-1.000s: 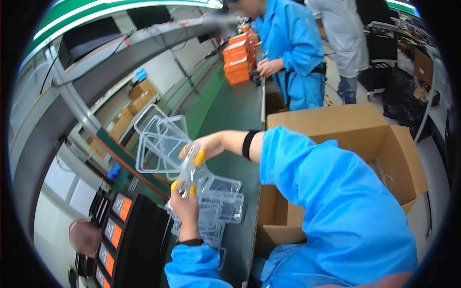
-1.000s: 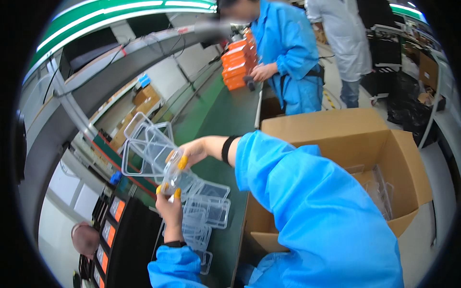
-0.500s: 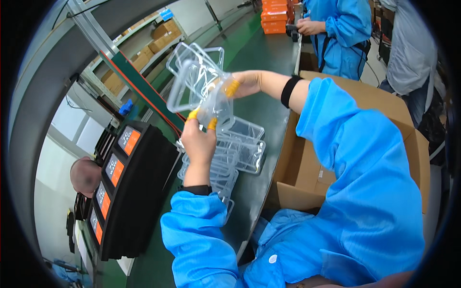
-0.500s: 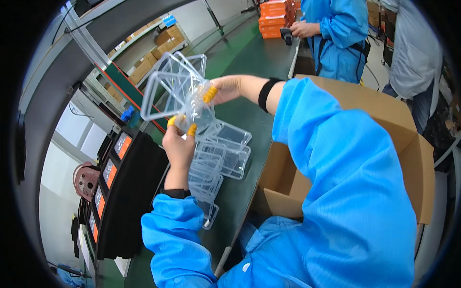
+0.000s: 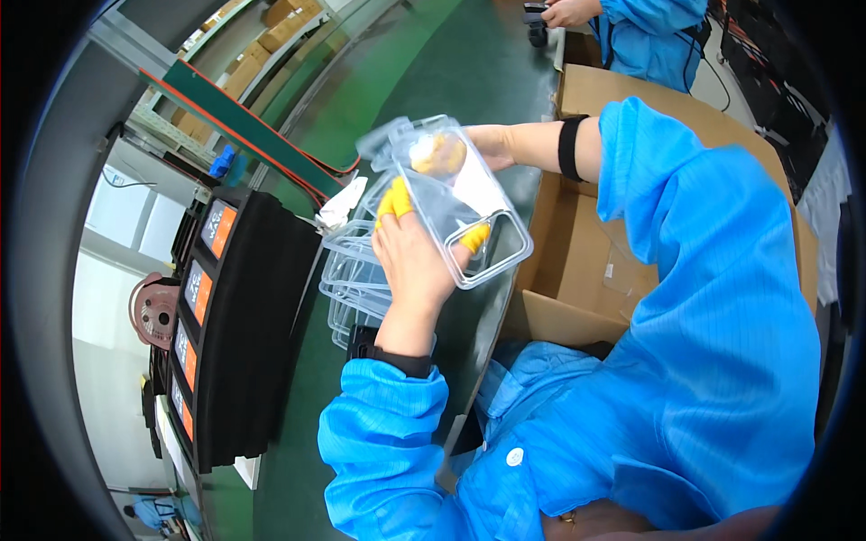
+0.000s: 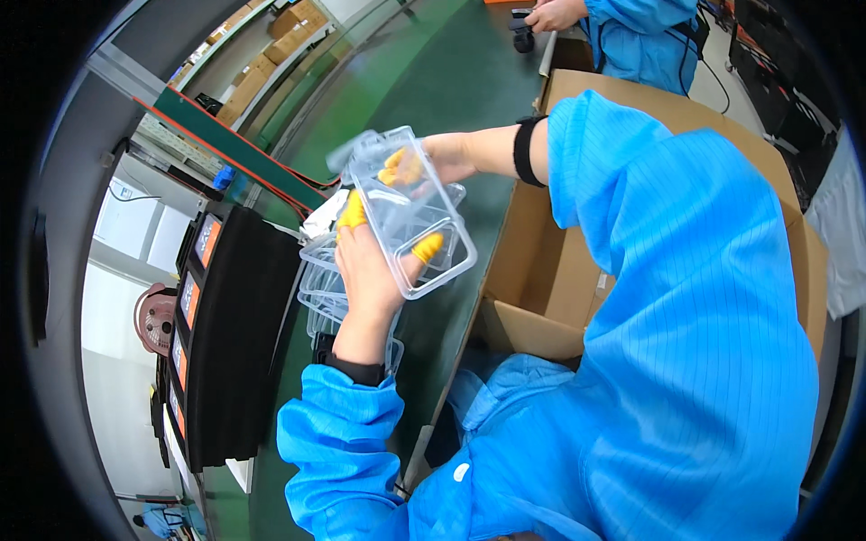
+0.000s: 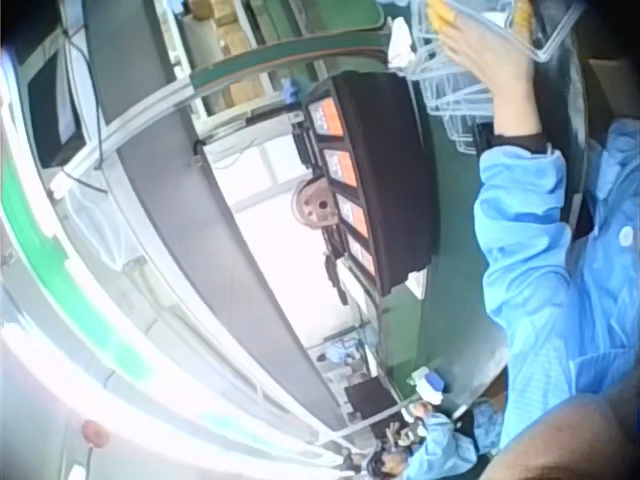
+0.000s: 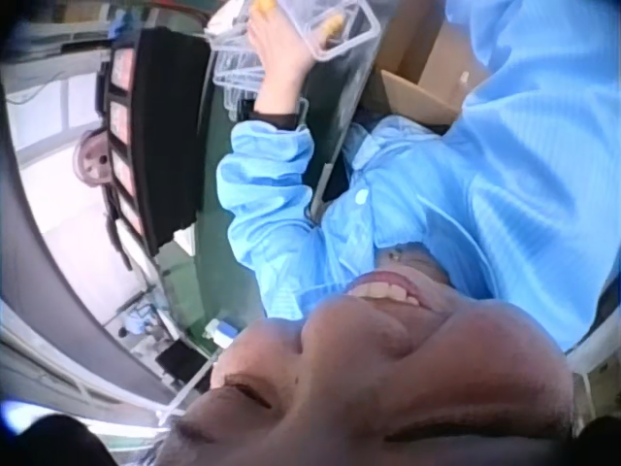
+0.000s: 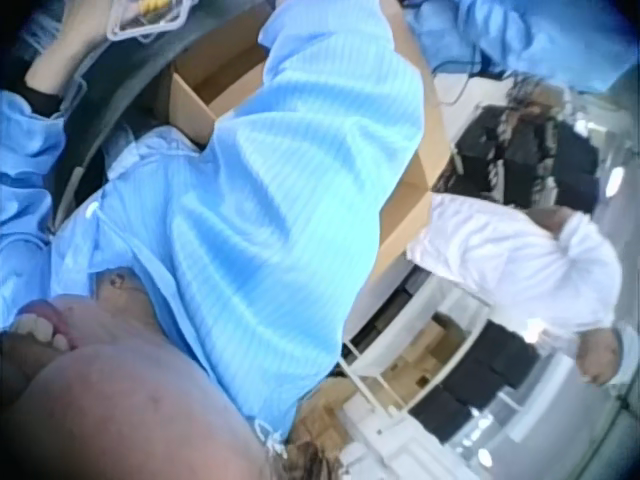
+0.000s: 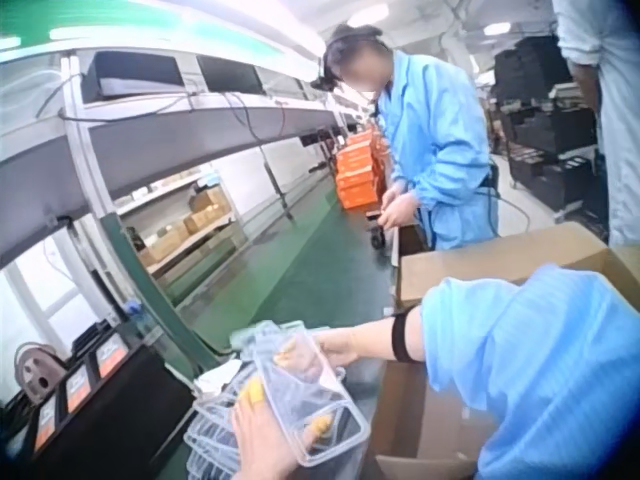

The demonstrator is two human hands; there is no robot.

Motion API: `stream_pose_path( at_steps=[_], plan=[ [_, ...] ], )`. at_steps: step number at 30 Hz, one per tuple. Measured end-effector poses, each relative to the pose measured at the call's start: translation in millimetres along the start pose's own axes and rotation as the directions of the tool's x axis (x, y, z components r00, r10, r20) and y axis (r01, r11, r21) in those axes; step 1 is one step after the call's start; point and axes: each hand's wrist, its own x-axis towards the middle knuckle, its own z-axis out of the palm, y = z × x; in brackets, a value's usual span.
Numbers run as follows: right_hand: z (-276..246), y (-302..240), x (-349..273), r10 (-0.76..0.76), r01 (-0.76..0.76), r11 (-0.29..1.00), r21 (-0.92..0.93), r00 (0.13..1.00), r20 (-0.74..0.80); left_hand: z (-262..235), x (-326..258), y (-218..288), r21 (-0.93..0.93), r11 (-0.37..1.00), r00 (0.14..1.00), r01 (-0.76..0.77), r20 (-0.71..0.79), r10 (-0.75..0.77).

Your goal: Inspecting and sorting clear plastic phone cases on an assembly line and placing them in a cardboard box.

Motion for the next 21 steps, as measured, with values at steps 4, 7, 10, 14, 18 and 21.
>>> stream_pose_path(
  at_steps=[4,7,10,14,18,21],
  plan=[
    [20,6,1,-0.181,0.179,0.982,-0.064,0.983,-0.02,10,18,5,-0.226,0.974,0.944,0.029,-0.315,-0.101],
    [21,13,-1,-0.176,0.18,0.982,0.05,0.982,-0.073,8,22,6,-0.014,0.97,0.904,-0.244,-0.366,0.222],
    [-26,45,14,-0.385,0.392,0.893,-0.223,0.92,0.074,12,27,6,0.174,0.872,0.825,-0.457,-0.284,0.489],
    [17,28,-25,-0.179,0.001,0.877,-0.481,0.929,-0.324,-7,33,-13,-0.419,0.895,0.931,-0.155,-0.364,-0.009],
    [22,-2,-47,-0.213,-0.407,0.271,-0.872,0.858,-0.467,-25,29,-67,-0.897,0.203,0.82,0.393,0.242,-0.519],
    [44,-31,-49,0.174,-0.438,-0.34,-0.832,0.84,-0.513,-20,5,-88,-0.786,0.108,0.663,0.609,0.43,-0.612]
  ],
)
